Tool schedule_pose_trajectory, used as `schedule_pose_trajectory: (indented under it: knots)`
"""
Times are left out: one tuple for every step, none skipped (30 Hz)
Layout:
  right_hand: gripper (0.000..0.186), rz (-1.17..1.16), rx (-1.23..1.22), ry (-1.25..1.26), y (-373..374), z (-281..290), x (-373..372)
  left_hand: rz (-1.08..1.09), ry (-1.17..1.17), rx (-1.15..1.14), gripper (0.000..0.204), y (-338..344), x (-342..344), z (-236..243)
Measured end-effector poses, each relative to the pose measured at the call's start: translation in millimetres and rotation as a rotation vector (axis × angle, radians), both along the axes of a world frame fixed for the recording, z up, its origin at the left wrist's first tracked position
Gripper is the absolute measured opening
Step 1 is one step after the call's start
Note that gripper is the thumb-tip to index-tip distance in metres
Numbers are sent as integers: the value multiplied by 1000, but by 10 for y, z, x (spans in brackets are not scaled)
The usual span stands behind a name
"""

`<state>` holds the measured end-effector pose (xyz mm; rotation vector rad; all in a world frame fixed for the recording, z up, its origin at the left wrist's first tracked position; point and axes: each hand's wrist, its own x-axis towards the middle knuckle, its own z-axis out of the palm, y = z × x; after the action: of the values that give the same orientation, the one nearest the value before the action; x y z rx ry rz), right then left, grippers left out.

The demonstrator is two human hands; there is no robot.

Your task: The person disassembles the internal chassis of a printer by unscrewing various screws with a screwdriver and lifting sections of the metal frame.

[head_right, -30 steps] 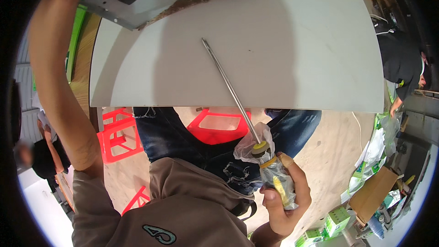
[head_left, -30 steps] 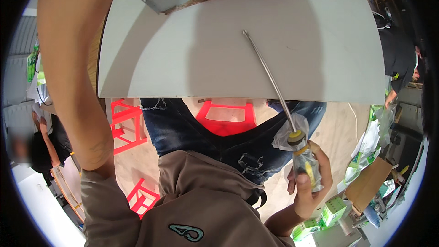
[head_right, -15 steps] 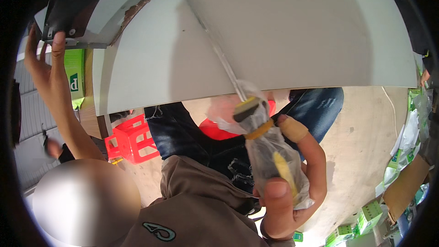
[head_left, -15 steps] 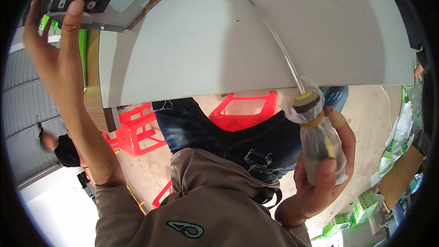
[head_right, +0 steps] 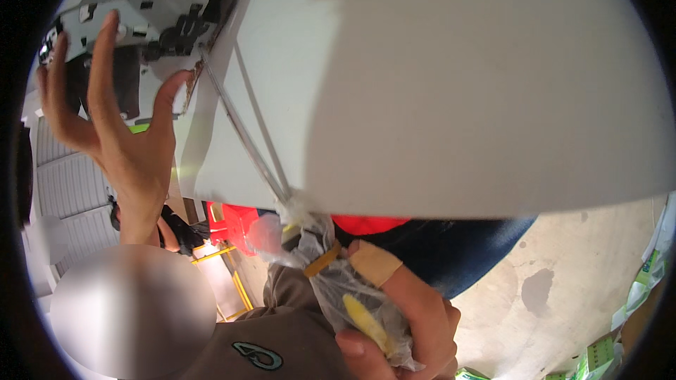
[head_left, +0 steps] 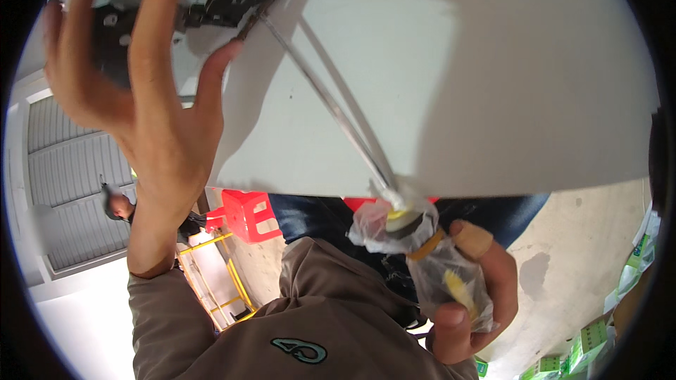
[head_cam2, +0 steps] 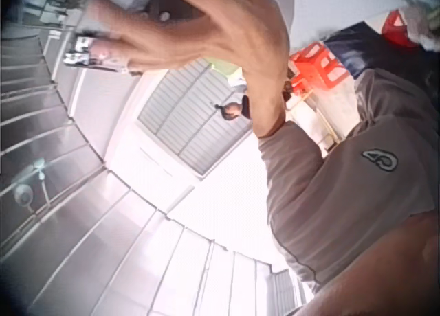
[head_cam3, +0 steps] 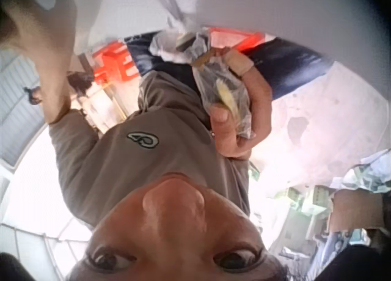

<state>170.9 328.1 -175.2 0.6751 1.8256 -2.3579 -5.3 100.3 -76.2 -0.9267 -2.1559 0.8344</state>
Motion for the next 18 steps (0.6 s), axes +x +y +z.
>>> schedule_pose_trajectory:
  knots:
    - [79, 22, 20, 23, 53, -58, -28, 42, -22, -17, 89, 32, -43, -7]
    - [79, 48, 39, 49, 102, -99, -42, 178, 33, -95, 94, 53, -67, -18]
    - [71, 96, 25, 177, 165, -159, -74, 246, 8, -131, 99, 73, -113, 1]
    - [65, 143, 1, 305, 211, -226, -108, 313, -18, -163, 103, 75, -155, 8]
    - [58, 201, -57, 373, 281, -255, -135, 379, -47, -194, 107, 85, -203, 25]
    - [51, 257, -114, 440, 326, -293, -168, 344, -57, -198, 109, 82, -246, 47]
    - [58, 259, -153, 421, 344, -292, -181, 307, -68, -201, 111, 83, -293, 76]
    - [57, 283, -165, 431, 371, -304, -207, 270, -77, -201, 113, 81, -337, 103]
    - [57, 308, -176, 439, 397, -319, -233, 283, -73, -212, 113, 81, -357, 111]
    - [56, 334, -187, 448, 422, -324, -255, 265, -76, -205, 113, 87, -380, 126]
    - [56, 360, -200, 484, 437, -342, -282, 246, -78, -199, 112, 92, -404, 140]
    - [55, 366, -188, 502, 451, -348, -304, 226, -81, -194, 112, 104, -427, 160]
    - [55, 373, -178, 521, 461, -349, -319, 203, -80, -192, 110, 117, -446, 184]
    - [54, 380, -166, 540, 465, -357, -335, 199, -88, -201, 108, 130, -467, 220]
    - [53, 384, -182, 525, 464, -343, -338, 195, -93, -210, 107, 149, -483, 276]
    - [54, 367, -181, 513, 451, -337, -339, 197, -98, -220, 105, 164, -490, 341]
    - [54, 353, -183, 502, 436, -325, -337, 207, -108, -210, 100, 182, -506, 416]
    - [54, 337, -181, 494, 403, -316, -331, 207, -107, -223, 99, 192, -519, 485]
